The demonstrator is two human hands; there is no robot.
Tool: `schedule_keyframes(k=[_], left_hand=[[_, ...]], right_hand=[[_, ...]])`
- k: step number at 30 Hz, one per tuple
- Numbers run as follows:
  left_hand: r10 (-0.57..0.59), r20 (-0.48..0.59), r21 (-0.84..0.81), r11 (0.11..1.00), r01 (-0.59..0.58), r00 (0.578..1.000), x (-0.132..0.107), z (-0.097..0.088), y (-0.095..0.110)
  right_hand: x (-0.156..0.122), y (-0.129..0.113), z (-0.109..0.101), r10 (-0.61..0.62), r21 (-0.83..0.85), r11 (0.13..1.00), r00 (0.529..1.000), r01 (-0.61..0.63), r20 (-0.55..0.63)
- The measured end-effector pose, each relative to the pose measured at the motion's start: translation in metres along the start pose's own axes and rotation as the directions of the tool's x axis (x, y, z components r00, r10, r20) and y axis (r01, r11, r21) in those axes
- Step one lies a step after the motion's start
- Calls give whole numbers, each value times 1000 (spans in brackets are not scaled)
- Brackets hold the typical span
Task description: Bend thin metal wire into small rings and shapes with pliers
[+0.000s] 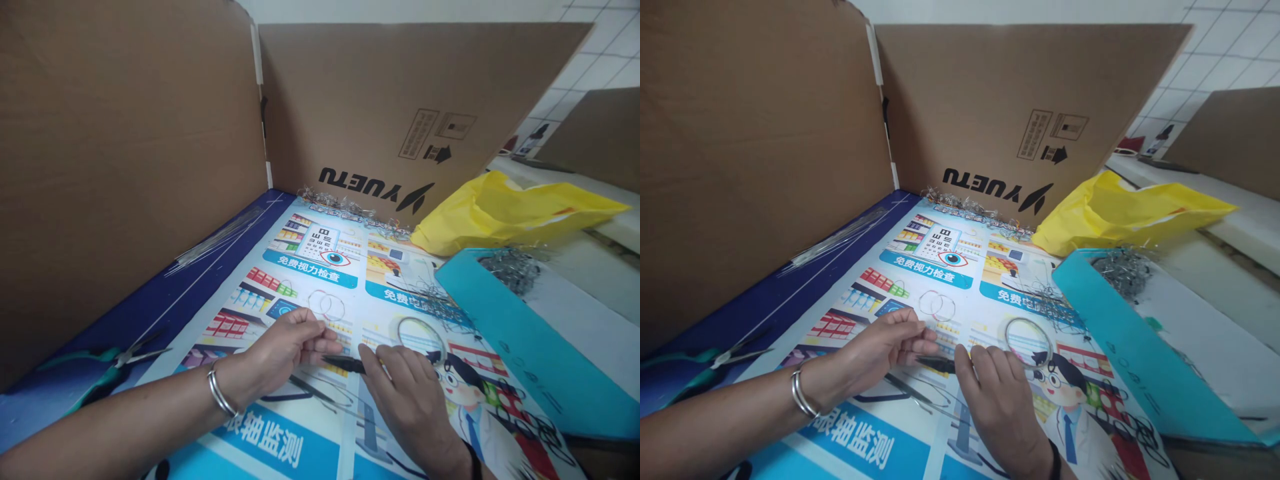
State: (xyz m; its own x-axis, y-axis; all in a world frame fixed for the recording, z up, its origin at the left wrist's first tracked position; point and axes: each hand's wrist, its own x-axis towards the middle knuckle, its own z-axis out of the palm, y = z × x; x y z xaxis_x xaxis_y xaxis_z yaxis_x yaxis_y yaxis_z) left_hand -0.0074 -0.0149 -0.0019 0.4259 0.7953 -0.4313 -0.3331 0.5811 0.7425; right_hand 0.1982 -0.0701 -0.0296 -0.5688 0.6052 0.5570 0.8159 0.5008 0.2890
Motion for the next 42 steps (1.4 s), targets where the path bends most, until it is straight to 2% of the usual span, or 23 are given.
schedule_keyframes(k=[7, 13, 16, 19, 22, 25, 28, 30, 33, 36, 42], left_hand=[[37, 26, 30, 999, -38, 999, 1, -5, -3], [152, 63, 207, 965, -162, 986, -1, -1, 5], [233, 156, 354, 894, -275, 960, -5, -1, 10], [291, 267, 522, 758, -392, 919, -9, -1, 13], [291, 310, 575, 701, -422, 905, -10, -1, 14], [255, 264, 509, 782, -359, 930, -8, -1, 13], [190, 133, 342, 912, -225, 973, -3, -1, 11], [141, 55, 231, 961, -150, 988, -1, -1, 9], [103, 1, 143, 984, -102, 995, 1, -1, 5], [94, 2, 92, 991, -94, 996, 0, 0, 0], [46, -42, 18, 999, -45, 998, -3, 6, -6]], right_hand=[[0, 0, 0, 4, 35, 999, 1000, -5, 16], [5, -3, 2, 61, 102, 993, 997, -65, 46], [6, -4, 3, 103, 209, 971, 993, -114, 64], [5, -4, 4, 129, 308, 938, 984, -160, 120], [3, -4, 5, 131, 361, 913, 975, -190, 180], [2, -5, 7, 139, 319, 930, 979, -181, 152], [3, -4, 8, 134, 223, 963, 988, -149, 81], [3, -3, 7, 115, 162, 980, 993, -120, 39], [4, -3, 2, 50, 64, 997, 999, -50, -11], [6, -4, -4, -28, -11, 1000, 999, 28, -16], [13, -8, -11, -91, -50, 995, 995, 90, -28]])
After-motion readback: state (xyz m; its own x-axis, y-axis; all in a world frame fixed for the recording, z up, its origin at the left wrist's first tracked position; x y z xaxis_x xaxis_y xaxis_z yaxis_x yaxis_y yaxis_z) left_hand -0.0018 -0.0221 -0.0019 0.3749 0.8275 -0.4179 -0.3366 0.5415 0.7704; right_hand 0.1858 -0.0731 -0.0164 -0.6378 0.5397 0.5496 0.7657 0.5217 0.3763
